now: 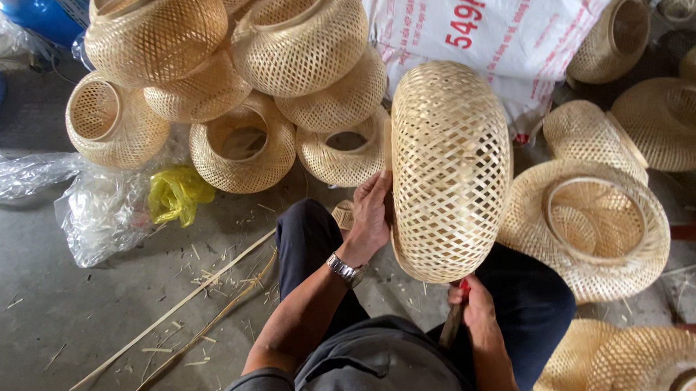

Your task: The person is sitting on the floor and using a red-handled tool to tap and secure a bamboo ring onto the rim of a woven basket. They rotate the basket to work around the circumference, then place it with other finished baskets and pick up another one to continue the process.

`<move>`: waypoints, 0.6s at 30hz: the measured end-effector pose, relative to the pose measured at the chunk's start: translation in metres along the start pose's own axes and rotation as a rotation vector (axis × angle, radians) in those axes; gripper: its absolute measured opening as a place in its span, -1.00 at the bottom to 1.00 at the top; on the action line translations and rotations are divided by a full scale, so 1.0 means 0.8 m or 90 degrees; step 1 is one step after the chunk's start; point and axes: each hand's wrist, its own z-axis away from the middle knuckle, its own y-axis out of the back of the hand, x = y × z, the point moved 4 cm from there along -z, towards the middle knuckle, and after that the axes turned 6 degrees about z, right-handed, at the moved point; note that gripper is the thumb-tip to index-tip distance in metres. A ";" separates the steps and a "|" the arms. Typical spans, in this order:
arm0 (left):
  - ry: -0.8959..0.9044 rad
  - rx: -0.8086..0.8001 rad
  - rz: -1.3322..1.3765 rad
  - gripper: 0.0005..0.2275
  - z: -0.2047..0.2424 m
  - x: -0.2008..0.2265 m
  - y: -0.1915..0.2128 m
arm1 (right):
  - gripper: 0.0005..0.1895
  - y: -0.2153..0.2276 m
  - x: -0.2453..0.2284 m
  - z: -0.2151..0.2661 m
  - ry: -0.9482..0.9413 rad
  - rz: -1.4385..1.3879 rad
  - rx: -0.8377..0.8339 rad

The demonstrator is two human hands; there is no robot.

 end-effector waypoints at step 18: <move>-0.067 0.063 -0.615 -0.36 -0.396 0.163 0.223 | -0.74 -0.097 -0.023 0.039 -0.019 0.137 0.141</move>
